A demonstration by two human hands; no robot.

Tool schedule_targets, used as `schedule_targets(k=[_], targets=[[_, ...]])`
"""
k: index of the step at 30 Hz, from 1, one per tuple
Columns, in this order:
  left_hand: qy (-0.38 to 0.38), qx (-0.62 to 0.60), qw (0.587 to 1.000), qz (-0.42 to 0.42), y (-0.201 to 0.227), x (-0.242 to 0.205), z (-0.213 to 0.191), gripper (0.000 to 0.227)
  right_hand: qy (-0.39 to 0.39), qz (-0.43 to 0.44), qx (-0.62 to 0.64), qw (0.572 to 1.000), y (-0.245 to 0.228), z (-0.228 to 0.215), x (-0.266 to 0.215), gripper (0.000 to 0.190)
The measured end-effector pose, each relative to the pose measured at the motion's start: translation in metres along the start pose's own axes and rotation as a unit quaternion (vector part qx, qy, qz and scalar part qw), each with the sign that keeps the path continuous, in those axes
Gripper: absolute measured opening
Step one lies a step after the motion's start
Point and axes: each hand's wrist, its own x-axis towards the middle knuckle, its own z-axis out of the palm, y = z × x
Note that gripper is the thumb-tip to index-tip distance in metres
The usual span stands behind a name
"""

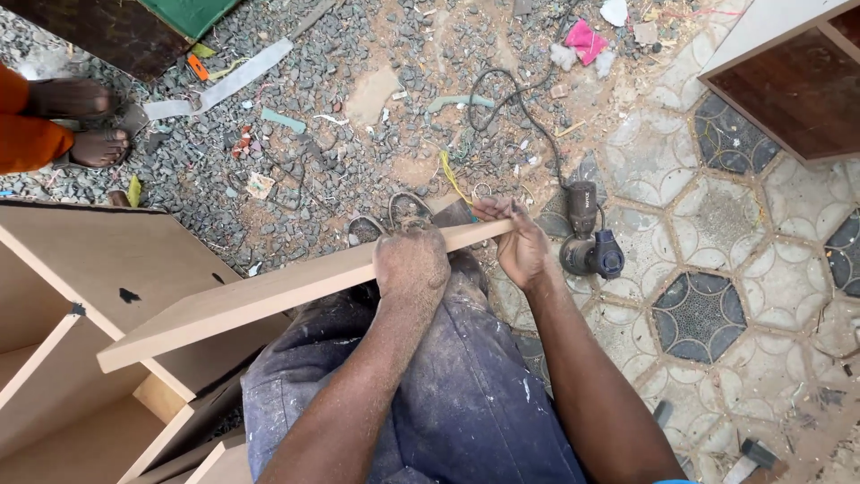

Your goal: Sanding the edges of wooden boards to smooth them before assembly using handheld sandpaper.

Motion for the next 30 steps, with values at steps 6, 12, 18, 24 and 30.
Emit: schedule_targets(k=[6, 12, 18, 24, 30], targets=[[-0.122, -0.056, 0.991, 0.007, -0.007, 0.037, -0.108, 0.044, 0.14, 0.143, -0.106, 0.974, 0.038, -0.046, 0.031, 0.038], [-0.132, 0.017, 0.986, 0.1, 0.0, 0.108, -0.084, 0.032, 0.156, 0.119, -0.294, 0.936, 0.181, -0.103, 0.078, 0.017], [-0.029, -0.043, 0.973, 0.225, -0.004, 0.136, -0.065, 0.029, 0.159, -0.03, -0.258, 0.952, 0.113, -0.02, 0.068, 0.097], [-0.27, 0.147, 0.94, 0.146, 0.019, 0.157, -0.069, 0.031, 0.085, 0.03, -0.384, 0.919, 0.075, 0.045, 0.06, 0.042], [-0.102, 0.085, 0.962, 0.239, -0.047, 0.199, -0.021, 0.016, -0.012, -0.008, -0.397, 0.918, 0.1, 0.058, 0.084, 0.037]])
